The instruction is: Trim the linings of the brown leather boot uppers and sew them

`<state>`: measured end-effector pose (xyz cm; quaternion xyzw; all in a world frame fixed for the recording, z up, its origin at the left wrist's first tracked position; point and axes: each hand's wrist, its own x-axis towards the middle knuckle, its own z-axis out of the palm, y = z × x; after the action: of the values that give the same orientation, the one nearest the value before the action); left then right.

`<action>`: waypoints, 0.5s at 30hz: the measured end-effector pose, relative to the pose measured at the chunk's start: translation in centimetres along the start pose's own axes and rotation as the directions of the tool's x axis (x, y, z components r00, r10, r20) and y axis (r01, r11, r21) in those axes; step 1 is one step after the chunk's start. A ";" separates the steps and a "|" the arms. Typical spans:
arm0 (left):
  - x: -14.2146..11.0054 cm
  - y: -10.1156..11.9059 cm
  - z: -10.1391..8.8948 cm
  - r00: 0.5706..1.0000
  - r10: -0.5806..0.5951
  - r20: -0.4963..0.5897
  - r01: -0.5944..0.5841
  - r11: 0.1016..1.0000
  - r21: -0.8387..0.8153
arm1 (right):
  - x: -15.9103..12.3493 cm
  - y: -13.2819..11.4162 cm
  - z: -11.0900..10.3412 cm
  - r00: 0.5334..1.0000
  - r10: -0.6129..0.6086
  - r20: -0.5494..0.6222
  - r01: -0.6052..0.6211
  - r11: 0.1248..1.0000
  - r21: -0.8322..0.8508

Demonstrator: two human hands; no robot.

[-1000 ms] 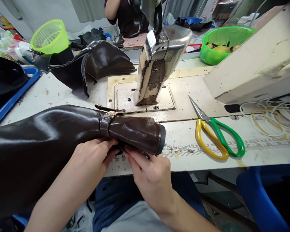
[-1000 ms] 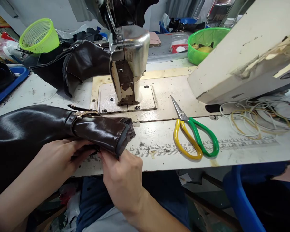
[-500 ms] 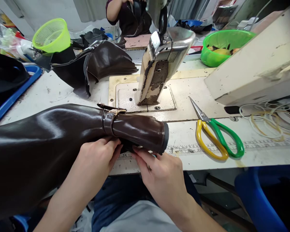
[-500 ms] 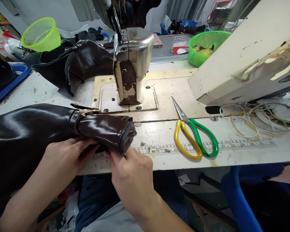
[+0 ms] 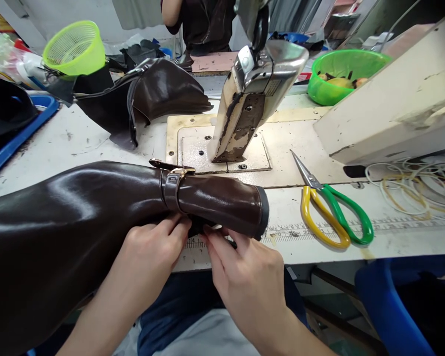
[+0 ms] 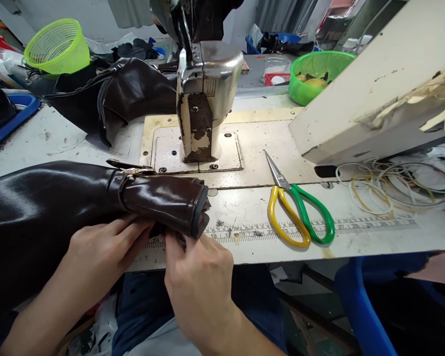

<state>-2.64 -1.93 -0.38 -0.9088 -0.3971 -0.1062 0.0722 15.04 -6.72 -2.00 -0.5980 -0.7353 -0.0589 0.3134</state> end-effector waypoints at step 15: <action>0.0 0.3 0.0 0.996 0.060 -0.073 -0.052 0.993 0.110 | 0.0 0.4 0.0 1.000 0.005 -0.007 -0.005 0.999 0.051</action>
<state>-2.41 -2.11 -0.38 -0.9095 -0.3737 -0.1170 0.1394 15.41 -6.63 -2.14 -0.5915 -0.7339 -0.0416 0.3314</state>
